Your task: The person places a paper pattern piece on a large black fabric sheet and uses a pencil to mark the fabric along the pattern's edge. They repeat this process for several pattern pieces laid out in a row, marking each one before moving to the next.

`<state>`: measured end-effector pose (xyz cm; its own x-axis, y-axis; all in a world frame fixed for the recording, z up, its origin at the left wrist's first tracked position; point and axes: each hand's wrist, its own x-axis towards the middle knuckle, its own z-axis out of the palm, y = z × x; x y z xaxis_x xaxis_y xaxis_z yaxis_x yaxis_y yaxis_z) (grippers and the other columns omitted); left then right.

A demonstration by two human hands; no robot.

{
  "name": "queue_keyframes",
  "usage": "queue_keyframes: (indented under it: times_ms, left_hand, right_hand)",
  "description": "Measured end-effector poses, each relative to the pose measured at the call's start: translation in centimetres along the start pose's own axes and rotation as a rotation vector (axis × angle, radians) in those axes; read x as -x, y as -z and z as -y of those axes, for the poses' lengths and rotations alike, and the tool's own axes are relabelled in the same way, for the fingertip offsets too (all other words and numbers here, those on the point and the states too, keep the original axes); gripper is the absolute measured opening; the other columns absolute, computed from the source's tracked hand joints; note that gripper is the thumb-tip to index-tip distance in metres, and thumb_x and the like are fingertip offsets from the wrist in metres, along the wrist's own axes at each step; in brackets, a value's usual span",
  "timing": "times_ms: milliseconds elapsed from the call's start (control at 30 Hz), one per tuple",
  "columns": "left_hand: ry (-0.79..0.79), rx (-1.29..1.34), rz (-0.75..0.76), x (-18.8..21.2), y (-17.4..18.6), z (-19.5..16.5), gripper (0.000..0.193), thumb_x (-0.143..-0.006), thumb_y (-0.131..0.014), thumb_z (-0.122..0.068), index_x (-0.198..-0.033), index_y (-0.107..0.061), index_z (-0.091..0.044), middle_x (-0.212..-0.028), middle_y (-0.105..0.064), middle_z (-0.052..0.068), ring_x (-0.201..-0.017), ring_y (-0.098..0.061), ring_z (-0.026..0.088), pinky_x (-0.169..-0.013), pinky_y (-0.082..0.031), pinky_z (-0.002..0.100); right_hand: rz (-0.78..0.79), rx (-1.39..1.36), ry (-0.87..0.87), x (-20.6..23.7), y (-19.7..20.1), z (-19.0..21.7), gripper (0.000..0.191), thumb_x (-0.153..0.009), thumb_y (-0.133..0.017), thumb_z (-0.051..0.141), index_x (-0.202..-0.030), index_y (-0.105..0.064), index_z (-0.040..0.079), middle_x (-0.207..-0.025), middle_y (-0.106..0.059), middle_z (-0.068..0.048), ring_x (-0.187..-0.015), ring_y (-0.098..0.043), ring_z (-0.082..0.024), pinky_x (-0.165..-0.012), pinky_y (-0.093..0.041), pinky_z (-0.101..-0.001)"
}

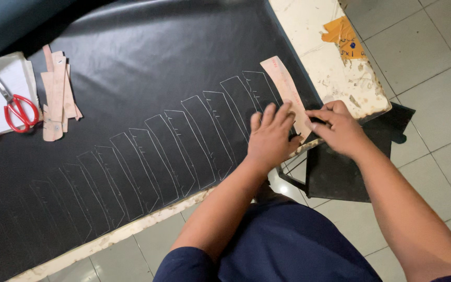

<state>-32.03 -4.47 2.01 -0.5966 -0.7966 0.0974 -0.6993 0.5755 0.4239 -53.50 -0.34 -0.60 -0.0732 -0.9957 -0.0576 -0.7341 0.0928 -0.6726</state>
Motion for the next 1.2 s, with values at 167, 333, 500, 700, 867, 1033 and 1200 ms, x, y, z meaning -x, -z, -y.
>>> queue_keyframes:
  times_ms: [167, 333, 500, 700, 867, 1033, 1200]
  left_hand:
    - [-0.041, -0.177, 0.268, -0.7, -1.0, -1.8, 0.049, -0.087, -0.067, -0.025, -0.13, -0.06, -0.001, -0.147, -0.047, 0.018, -0.09, -0.069, 0.028, -0.075, -0.057, 0.044]
    - [0.034, -0.221, 0.202, -0.5, -4.6, -3.7, 0.055, -0.09, -0.064, -0.023, -0.133, -0.045, 0.007, -0.125, -0.061, 0.024, -0.072, -0.07, 0.026, -0.057, -0.059, 0.039]
    - [0.32, 0.132, 0.25, -0.6, -7.8, -3.9, 0.074, -0.098, -0.055, -0.019, -0.157, -0.018, 0.007, -0.086, -0.068, 0.027, -0.072, -0.072, 0.037, -0.063, -0.06, 0.044]
    - [0.215, 0.108, 0.37, -0.8, -7.9, -2.9, 0.064, -0.098, -0.052, -0.021, -0.144, -0.027, 0.014, -0.09, -0.068, 0.03, -0.076, -0.072, 0.038, -0.066, -0.06, 0.044]
    - [0.055, -0.017, 0.307, -0.2, -6.2, -2.4, 0.061, -0.093, -0.052, -0.013, -0.138, -0.036, 0.025, -0.09, -0.07, 0.026, -0.072, -0.07, 0.03, -0.063, -0.058, 0.04]
    - [-0.089, -0.104, 0.274, -0.1, -3.5, -1.7, 0.036, -0.097, -0.052, -0.012, -0.126, -0.057, 0.007, -0.118, -0.066, 0.02, -0.106, -0.064, 0.032, -0.087, -0.053, 0.048]
    - [-0.17, -0.297, 0.032, -0.6, -1.2, -0.9, 0.054, -0.082, -0.059, -0.025, -0.13, -0.059, 0.001, -0.137, -0.054, 0.023, -0.135, -0.045, 0.041, -0.115, -0.029, 0.056]
  right_hand:
    - [-0.164, 0.003, 0.146, -2.0, 2.7, 3.0, 0.023, -0.107, -0.062, 0.024, -0.117, -0.076, 0.009, -0.108, -0.061, -0.013, -0.104, -0.063, -0.03, -0.093, -0.052, -0.039]
    - [0.068, 0.066, -0.021, -5.1, 3.7, 7.6, 0.028, -0.101, -0.059, 0.029, -0.11, -0.07, 0.005, -0.105, -0.071, -0.015, -0.096, -0.068, -0.035, -0.086, -0.052, -0.043]
    - [0.296, 0.191, -0.023, -6.0, 2.5, 9.4, 0.03, -0.097, -0.06, 0.032, -0.111, -0.074, 0.01, -0.103, -0.074, -0.016, -0.095, -0.07, -0.034, -0.086, -0.054, -0.0425]
    - [0.338, 0.19, -0.04, -6.0, 1.5, 9.4, 0.029, -0.097, -0.059, 0.033, -0.108, -0.074, 0.011, -0.099, -0.076, -0.012, -0.092, -0.072, -0.031, -0.086, -0.055, -0.0406]
    - [0.319, 0.29, 0.027, -6.1, 0.7, 9.1, 0.028, -0.097, -0.061, 0.034, -0.106, -0.074, 0.011, -0.101, -0.075, -0.011, -0.093, -0.07, -0.033, -0.084, -0.055, -0.0428]
    - [0.279, 0.393, 0.166, -7.5, -0.6, 8.4, 0.027, -0.097, -0.061, 0.034, -0.104, -0.073, 0.011, -0.104, -0.074, -0.01, -0.094, -0.069, -0.034, -0.083, -0.054, -0.045]
    - [0.117, 0.405, 0.3, -11.5, -2.3, 8.0, 0.025, -0.1, -0.064, 0.032, -0.107, -0.073, 0.01, -0.106, -0.073, -0.012, -0.095, -0.069, -0.036, -0.083, -0.055, -0.0454]
